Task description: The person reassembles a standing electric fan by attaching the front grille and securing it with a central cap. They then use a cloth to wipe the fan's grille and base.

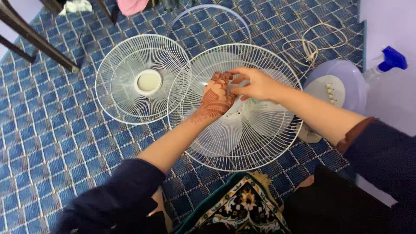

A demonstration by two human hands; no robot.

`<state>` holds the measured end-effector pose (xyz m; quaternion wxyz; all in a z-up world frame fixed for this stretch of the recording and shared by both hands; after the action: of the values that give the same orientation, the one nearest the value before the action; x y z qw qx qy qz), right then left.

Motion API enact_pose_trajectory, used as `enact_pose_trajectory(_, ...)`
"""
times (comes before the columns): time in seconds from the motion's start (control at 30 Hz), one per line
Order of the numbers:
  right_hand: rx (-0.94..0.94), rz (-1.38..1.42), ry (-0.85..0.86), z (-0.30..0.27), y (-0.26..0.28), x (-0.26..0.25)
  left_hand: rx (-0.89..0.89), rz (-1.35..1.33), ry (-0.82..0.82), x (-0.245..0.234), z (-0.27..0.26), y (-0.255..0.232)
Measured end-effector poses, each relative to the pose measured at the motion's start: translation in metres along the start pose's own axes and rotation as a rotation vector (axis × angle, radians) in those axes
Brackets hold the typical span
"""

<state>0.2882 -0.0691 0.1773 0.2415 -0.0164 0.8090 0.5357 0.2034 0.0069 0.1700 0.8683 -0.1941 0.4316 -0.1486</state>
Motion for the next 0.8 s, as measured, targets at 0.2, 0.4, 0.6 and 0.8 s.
enact_pose_trajectory(0.2,0.192,0.341,-0.036,0.02,-0.06,0.007,0.147,0.199,0.133,0.007,0.003,-0.005)
enact_pose_trajectory(0.4,-0.003,0.256,-0.136,0.039,-0.089,0.005,-0.268,0.271,0.464,0.025,-0.05,0.035)
enact_pose_trajectory(0.6,-0.261,-0.152,-0.317,0.018,-0.042,-0.002,-0.317,0.34,0.525,0.035,-0.06,0.041)
enact_pose_trajectory(0.8,-0.254,-0.51,-0.175,0.016,-0.016,0.017,-0.285,0.238,0.482,0.046,-0.065,0.053)
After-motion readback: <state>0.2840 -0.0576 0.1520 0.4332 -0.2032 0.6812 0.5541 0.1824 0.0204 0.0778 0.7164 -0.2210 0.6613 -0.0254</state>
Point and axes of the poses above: each hand's wrist, its own z-axis towards the middle knuckle, its own x-axis out of the palm, y = z × x, the point moved 9 cm from there along z, towards the middle knuckle, and after that the axes turned 7 degrees about x, right-handed, at the moved point
